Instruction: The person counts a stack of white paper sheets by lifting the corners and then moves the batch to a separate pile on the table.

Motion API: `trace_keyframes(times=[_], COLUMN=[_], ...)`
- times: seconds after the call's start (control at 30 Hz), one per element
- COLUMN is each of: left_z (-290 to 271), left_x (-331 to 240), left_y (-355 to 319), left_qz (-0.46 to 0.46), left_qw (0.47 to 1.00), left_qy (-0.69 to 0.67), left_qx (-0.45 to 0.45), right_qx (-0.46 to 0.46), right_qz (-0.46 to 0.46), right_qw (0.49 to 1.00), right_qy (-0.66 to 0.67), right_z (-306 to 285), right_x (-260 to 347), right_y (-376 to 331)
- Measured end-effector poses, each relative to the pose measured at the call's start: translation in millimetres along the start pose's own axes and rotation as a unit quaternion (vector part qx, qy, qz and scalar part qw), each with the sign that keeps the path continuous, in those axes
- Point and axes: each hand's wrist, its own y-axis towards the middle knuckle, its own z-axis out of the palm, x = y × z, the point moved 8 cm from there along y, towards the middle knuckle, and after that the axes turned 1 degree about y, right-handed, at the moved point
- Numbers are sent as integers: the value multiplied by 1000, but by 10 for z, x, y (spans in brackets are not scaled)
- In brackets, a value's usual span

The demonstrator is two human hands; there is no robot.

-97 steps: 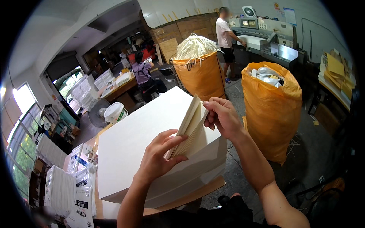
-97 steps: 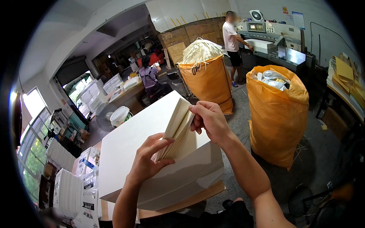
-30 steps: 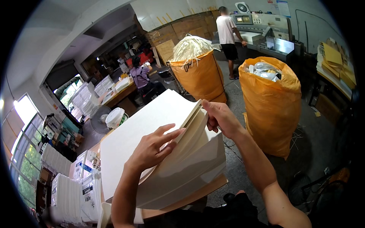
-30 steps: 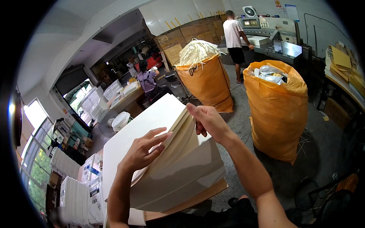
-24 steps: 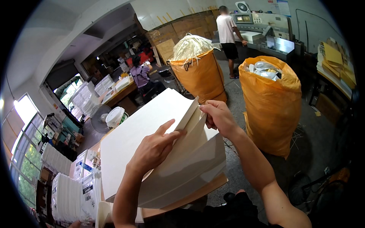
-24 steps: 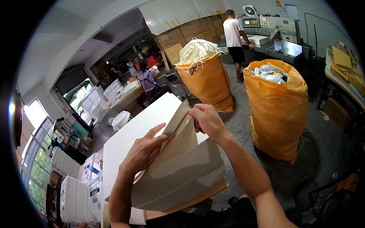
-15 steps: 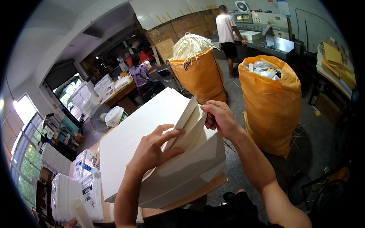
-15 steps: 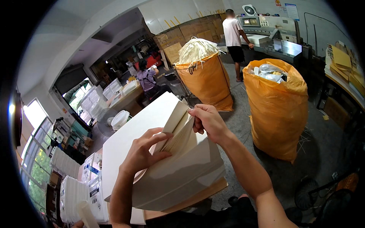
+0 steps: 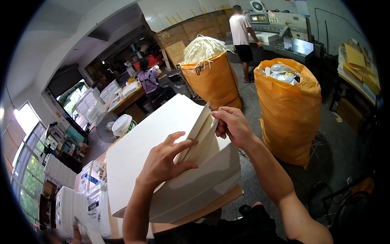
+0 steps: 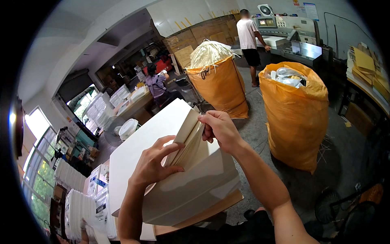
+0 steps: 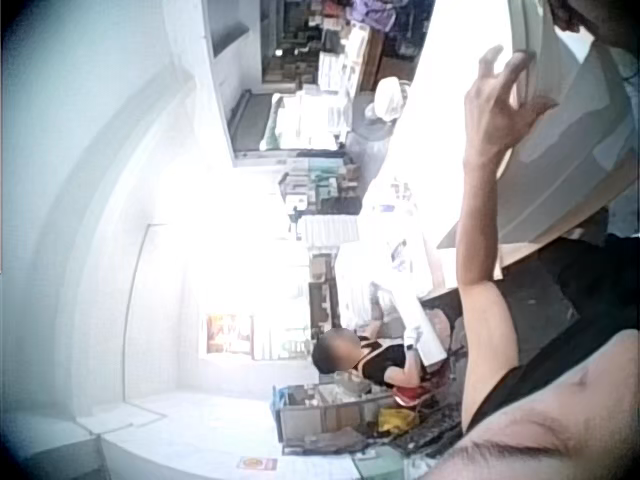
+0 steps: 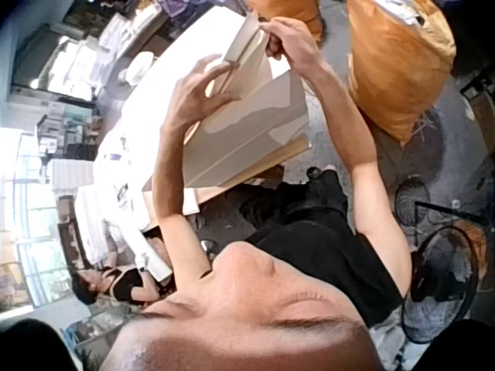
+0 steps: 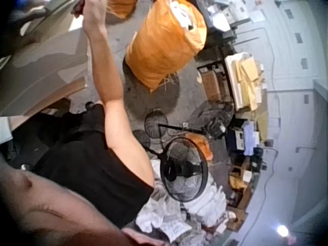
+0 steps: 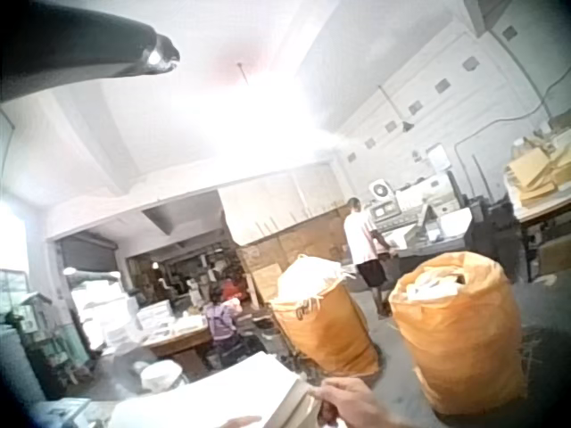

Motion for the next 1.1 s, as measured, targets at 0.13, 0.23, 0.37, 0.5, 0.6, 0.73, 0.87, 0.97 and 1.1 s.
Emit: trace_keyframes(times=[0.13, 0.23, 0.37, 0.5, 0.6, 0.73, 0.87, 0.97, 1.1], left_z=[-40, -46, -34, -36, -44, -63, -85, 27, 224], left_x=[-2, 56, 32, -38, -70, 19, 22, -15, -220], left_y=[1, -3, 3, 17, 13, 25, 10, 8, -20], left_qz=[16, 2, 0, 36, 15, 10, 16, 24, 81], left_qw=[1000, 999, 1000, 999, 1000, 999, 999, 1000, 984], left_qy=[-24, -46, -11, 23, 18, -34, -45, 18, 158], left_qx=[-8, -20, -24, -25, -15, -21, -22, 8, 29], right_qx=[-2, 8, -1, 16, 26, -26, -167, 110, 180], right_qz=[4, -9, -61, 7, 6, -39, -358, -374, -325], right_qw=[1000, 1000, 988, 1000, 999, 998, 753, 723, 688], right_qy=[-6, -17, -141, 20, 39, -49, -526, -570, -624], right_z=[-30, -17, 30, -25, -50, -137, -31, 417, 404], right_x=[-22, 20, 72, -19, -59, 49, 424, 172, -64], right_y=[-8, -43, -54, 16, 27, -68, -620, -747, -756])
